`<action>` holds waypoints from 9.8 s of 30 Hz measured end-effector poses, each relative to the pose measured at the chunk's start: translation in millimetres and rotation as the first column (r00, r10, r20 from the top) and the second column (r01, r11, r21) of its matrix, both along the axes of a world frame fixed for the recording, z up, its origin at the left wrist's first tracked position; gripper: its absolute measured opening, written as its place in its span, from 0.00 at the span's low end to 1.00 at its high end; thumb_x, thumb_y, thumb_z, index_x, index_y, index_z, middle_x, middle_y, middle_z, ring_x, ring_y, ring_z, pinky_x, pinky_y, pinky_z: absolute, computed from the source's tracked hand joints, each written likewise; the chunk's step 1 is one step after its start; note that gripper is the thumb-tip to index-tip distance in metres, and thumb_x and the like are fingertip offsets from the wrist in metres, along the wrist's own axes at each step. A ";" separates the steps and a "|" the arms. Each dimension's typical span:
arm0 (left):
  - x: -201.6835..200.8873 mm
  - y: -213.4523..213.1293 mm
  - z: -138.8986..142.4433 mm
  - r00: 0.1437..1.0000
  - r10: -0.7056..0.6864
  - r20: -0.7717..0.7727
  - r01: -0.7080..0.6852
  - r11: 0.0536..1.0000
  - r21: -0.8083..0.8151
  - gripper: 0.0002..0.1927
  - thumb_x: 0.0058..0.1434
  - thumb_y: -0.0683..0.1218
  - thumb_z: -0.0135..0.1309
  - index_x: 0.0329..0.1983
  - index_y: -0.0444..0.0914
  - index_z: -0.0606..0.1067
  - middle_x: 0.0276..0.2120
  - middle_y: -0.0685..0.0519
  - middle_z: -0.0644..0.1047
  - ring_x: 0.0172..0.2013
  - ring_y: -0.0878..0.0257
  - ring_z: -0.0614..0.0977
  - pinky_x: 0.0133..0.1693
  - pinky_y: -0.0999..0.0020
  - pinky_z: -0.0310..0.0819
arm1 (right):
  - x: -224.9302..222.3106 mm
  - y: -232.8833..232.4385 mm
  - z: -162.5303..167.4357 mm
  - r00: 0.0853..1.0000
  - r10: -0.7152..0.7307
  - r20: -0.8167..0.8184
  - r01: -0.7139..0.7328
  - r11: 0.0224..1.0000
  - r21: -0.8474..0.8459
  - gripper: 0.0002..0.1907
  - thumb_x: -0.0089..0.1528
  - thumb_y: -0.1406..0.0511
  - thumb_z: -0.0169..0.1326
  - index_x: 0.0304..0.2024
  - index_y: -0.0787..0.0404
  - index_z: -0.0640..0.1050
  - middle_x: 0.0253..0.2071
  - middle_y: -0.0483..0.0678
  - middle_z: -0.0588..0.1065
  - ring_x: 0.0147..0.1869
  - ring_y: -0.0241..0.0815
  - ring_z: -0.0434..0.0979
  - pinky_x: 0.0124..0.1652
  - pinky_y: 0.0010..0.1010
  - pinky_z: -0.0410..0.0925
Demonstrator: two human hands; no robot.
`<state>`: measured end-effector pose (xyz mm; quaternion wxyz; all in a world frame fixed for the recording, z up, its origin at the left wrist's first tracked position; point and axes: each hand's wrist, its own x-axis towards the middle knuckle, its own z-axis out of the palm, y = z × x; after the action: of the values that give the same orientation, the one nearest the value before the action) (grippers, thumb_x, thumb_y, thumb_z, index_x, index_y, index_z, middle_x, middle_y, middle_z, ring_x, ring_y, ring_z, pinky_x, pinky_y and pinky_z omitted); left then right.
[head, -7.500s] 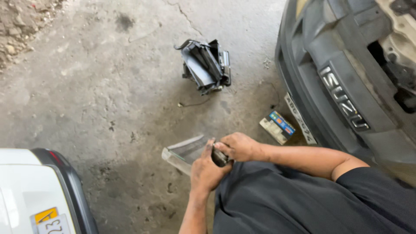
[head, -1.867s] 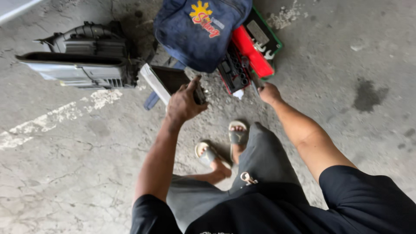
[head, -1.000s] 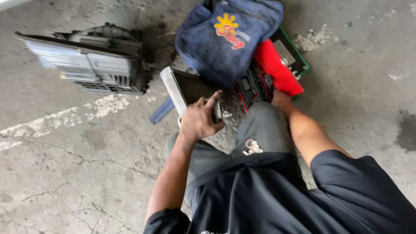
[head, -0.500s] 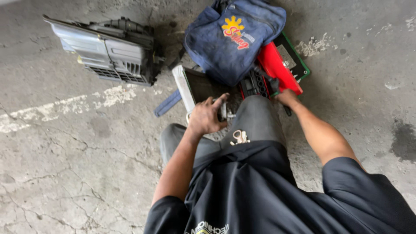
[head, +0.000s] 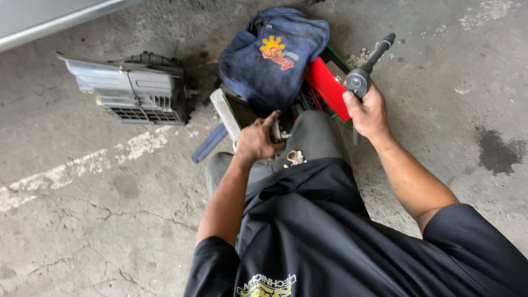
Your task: The person retrieves a socket from a wall-mounted basket, walks to a car with its hood open, and attempts to fit the socket onto a component near the engine bay. They then sit on the floor, use a ratchet on a removed car part, and organize tools into a backpack.
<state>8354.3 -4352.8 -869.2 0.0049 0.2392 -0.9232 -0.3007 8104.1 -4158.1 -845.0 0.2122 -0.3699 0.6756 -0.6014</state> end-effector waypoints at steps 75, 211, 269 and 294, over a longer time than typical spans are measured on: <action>78.3 -117.2 -8.5 0.961 0.016 -0.275 -0.031 0.998 -0.048 0.44 0.50 0.58 0.63 0.69 0.38 0.67 0.45 0.36 0.81 0.44 0.39 0.82 0.47 0.51 0.76 | -8.1 -193.2 7.1 0.044 0.587 -0.809 -0.602 0.662 0.447 0.19 0.51 0.70 0.64 0.45 0.60 0.77 0.38 0.49 0.77 0.44 0.49 0.79 0.46 0.37 0.73; 54.4 -98.6 -43.9 0.780 0.301 -0.548 -0.456 0.873 -0.169 0.23 0.60 0.59 0.62 0.55 0.46 0.79 0.56 0.47 0.78 0.49 0.46 0.82 0.51 0.54 0.76 | 38.0 -219.9 35.0 0.153 0.569 -0.808 -0.472 0.760 0.446 0.17 0.49 0.67 0.67 0.38 0.67 0.78 0.38 0.56 0.80 0.40 0.51 0.80 0.41 0.39 0.73; 62.4 -107.1 -43.6 0.772 0.398 -0.496 -0.512 0.852 -0.113 0.24 0.60 0.61 0.62 0.52 0.44 0.79 0.53 0.51 0.79 0.48 0.49 0.82 0.49 0.56 0.76 | 40.8 -240.9 14.5 0.701 0.674 -0.234 -0.436 0.665 0.606 0.18 0.53 0.69 0.63 0.45 0.65 0.76 0.30 0.53 0.77 0.29 0.45 0.80 0.32 0.35 0.72; 57.3 -101.5 -44.0 0.775 0.372 -0.511 -0.493 0.862 -0.119 0.22 0.57 0.57 0.64 0.50 0.43 0.80 0.50 0.54 0.80 0.44 0.49 0.82 0.47 0.57 0.77 | 40.1 -227.8 22.6 0.348 0.635 -0.689 -0.459 0.757 0.466 0.14 0.53 0.67 0.65 0.39 0.65 0.77 0.32 0.54 0.77 0.37 0.50 0.81 0.40 0.38 0.73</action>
<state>8411.5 -4454.3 -913.2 0.3281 0.3635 -0.8428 -0.2234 8144.3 -4385.9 -822.4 0.0978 -0.7859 0.5823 -0.1835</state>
